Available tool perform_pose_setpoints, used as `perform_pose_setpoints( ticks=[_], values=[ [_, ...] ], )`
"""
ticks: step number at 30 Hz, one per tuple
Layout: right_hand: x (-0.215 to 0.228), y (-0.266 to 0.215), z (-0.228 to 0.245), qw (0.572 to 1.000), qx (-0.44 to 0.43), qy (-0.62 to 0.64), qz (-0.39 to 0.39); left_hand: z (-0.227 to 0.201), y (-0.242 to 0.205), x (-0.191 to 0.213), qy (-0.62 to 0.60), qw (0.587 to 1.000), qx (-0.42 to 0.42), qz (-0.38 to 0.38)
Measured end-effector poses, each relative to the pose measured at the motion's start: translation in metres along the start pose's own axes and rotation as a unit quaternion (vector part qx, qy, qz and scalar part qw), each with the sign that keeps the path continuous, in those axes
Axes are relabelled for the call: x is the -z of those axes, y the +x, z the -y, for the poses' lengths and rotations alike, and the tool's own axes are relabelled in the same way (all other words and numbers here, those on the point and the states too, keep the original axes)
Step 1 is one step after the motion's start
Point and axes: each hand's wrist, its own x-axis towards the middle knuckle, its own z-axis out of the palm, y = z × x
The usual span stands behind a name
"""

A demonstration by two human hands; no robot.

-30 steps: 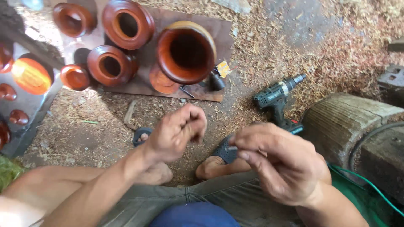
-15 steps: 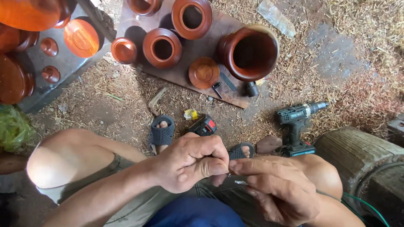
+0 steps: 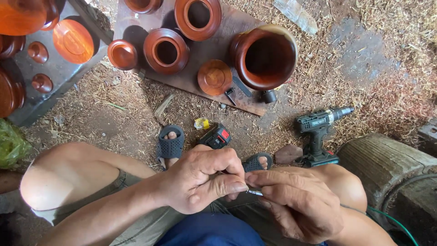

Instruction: The person sits on the workshop floor and fits a drill bit into a drill chuck, tightening the chuck jaws by hand. They then attach a battery pack to the drill body, test the chuck on the drill, and handle small bits and fasteners from the ground beside them.

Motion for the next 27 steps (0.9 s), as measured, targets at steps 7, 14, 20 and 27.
perform_pose_setpoints(
  ticks=[7, 14, 20, 27],
  values=[
    [0.008, 0.002, 0.0, 0.998, 0.021, 0.022, 0.049, 0.0, -0.001, -0.005, 0.006, 1.0, 0.019, -0.017],
    [-0.006, -0.001, 0.006, 0.999, 0.009, -0.05, -0.008, -0.002, -0.001, -0.016, 0.067, 0.996, 0.019, -0.057],
    [-0.007, -0.009, 0.004, 0.997, -0.025, -0.053, -0.044, -0.004, 0.001, -0.021, 0.143, 0.983, -0.064, -0.091],
    [-0.003, -0.012, 0.004, 0.997, -0.066, -0.035, -0.016, -0.004, 0.003, -0.022, 0.183, 0.974, -0.094, -0.09]
  ],
)
